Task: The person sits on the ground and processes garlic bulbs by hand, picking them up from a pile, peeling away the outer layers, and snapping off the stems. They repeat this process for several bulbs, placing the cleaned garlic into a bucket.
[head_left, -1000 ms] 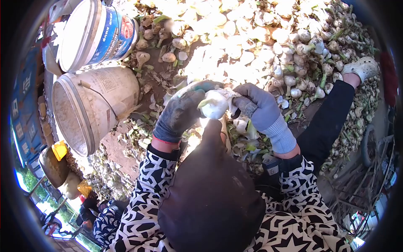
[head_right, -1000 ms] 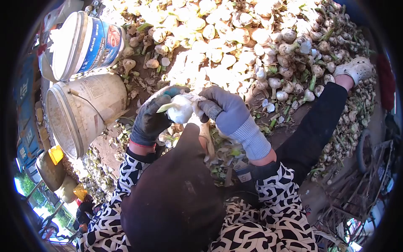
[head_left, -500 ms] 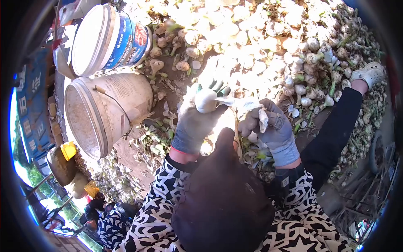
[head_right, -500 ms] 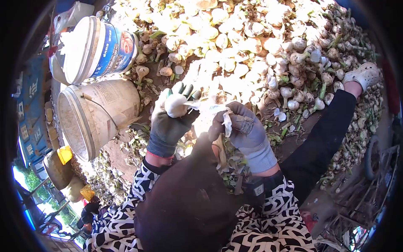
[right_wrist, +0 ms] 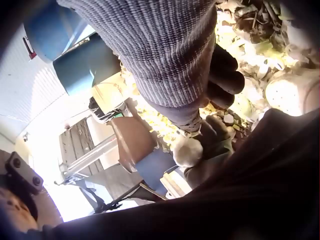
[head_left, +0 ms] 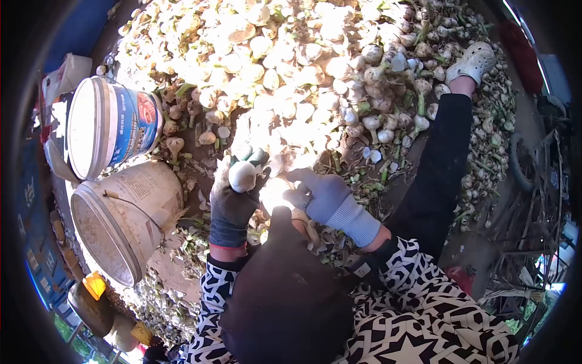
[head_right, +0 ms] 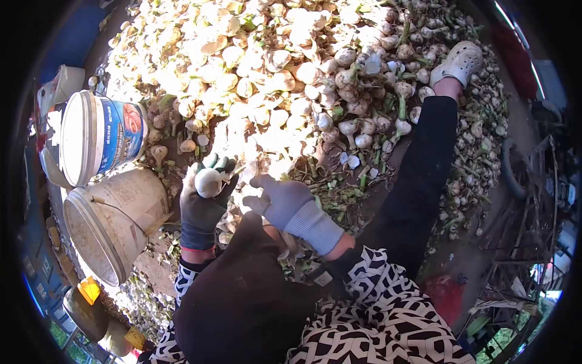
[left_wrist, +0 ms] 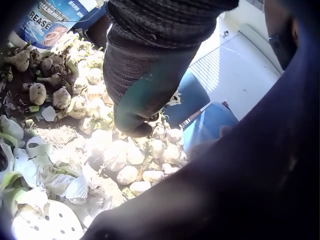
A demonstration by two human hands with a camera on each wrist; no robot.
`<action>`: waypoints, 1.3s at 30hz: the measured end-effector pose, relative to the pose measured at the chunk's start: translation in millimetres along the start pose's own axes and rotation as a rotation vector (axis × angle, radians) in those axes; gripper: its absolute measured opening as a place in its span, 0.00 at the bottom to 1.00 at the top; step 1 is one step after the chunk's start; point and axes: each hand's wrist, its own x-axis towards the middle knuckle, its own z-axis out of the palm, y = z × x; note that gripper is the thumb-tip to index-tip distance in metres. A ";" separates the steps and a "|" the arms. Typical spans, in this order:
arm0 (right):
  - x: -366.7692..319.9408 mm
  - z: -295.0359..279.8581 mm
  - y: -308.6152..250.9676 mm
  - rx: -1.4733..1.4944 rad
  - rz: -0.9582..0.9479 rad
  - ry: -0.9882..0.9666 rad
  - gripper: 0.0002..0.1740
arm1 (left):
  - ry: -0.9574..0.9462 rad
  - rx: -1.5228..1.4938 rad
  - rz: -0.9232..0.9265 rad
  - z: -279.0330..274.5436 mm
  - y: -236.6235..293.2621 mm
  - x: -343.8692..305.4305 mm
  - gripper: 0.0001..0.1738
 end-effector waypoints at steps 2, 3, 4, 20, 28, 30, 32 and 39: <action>26.1 2.8 -21.0 0.045 -0.118 0.090 0.19 | -0.214 0.484 0.176 1.6 -10.7 -3.2 0.26; 34.3 5.0 -24.8 -0.020 -0.139 0.078 0.18 | -0.283 0.585 0.248 6.3 -13.2 -5.3 0.27; 36.4 1.5 -27.3 -0.119 -0.152 0.016 0.16 | -0.024 0.228 0.037 18.6 -9.9 -0.6 0.27; 78.6 6.9 260.7 0.347 0.587 0.497 0.33 | -0.025 0.887 0.220 25.9 19.7 22.2 0.24; 21.3 1.1 79.1 0.079 -0.155 0.425 0.26 | -0.366 0.876 -0.092 16.5 -66.4 68.1 0.34; 20.3 -2.3 64.3 0.051 -0.279 0.453 0.26 | -0.350 0.832 0.007 19.4 -56.4 54.7 0.34; 19.2 -1.4 52.9 1.010 0.017 0.515 0.20 | -0.316 0.696 0.100 28.6 -46.4 34.1 0.35; 36.0 -4.1 20.0 0.869 0.096 0.331 0.09 | -0.361 1.543 0.795 42.8 -39.7 8.7 0.40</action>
